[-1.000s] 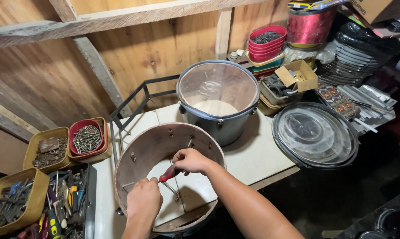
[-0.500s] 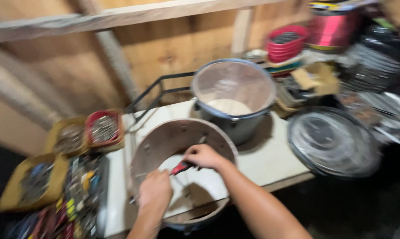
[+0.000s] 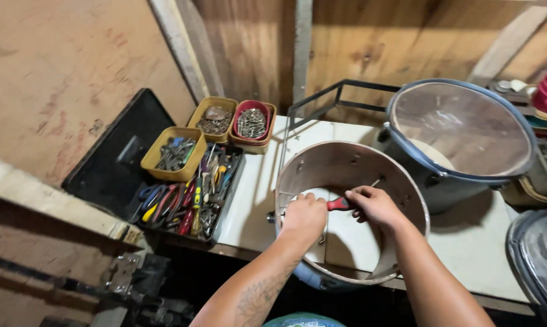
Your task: The person uses a screwdriver to tighten bolts on a drum shell. They then select bolts and washers from containers and insert them into the drum shell, securing them with the screwdriver.
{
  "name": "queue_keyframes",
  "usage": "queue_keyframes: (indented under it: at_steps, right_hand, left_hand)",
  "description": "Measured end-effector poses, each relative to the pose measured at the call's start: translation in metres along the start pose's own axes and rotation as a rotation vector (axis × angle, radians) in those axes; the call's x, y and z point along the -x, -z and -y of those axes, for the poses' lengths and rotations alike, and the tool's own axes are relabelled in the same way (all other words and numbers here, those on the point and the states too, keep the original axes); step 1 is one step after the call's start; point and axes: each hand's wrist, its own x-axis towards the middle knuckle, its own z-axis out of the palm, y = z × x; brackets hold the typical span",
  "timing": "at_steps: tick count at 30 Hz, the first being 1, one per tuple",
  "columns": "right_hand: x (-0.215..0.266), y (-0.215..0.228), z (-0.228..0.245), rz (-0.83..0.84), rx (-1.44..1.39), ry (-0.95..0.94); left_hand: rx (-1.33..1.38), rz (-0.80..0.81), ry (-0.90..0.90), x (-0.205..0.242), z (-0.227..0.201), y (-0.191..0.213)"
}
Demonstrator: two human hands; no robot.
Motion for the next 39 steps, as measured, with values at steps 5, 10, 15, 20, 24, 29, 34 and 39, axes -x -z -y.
queue_keyframes:
  at_steps: [5, 10, 15, 20, 24, 29, 34, 39]
  right_hand:
    - [-0.001, -0.003, 0.0, -0.028, -0.003, -0.002]
    - [0.014, -0.003, 0.015, -0.08, -0.064, -0.001]
    - [0.017, 0.007, 0.025, -0.251, -0.027, 0.047]
    - [-0.057, 0.013, -0.039, -0.357, -0.258, 0.065]
    - [-0.001, -0.041, 0.003, -0.013, 0.112, 0.085]
    - [0.032, -0.114, 0.044, 0.267, 0.469, 0.068]
    - [0.017, -0.151, 0.025, 0.291, 0.289, -0.031]
    - [0.008, -0.167, 0.003, 0.283, 0.238, 0.015]
  left_hand:
    - [-0.031, -0.068, -0.004, 0.002, -0.001, -0.005]
    - [-0.005, -0.114, -0.017, 0.001, -0.001, -0.001]
    - [0.017, -0.208, -0.052, -0.001, 0.0, 0.01]
    - [0.609, 0.173, 0.303, -0.025, 0.03, 0.089]
    - [0.917, 0.253, 0.759, -0.04, 0.065, 0.148]
    - [1.066, 0.036, 0.851, -0.027, 0.084, 0.119]
    - [1.152, 0.017, 0.784, -0.02, 0.063, 0.099]
    - [1.034, 0.119, 0.819, -0.024, 0.05, 0.094]
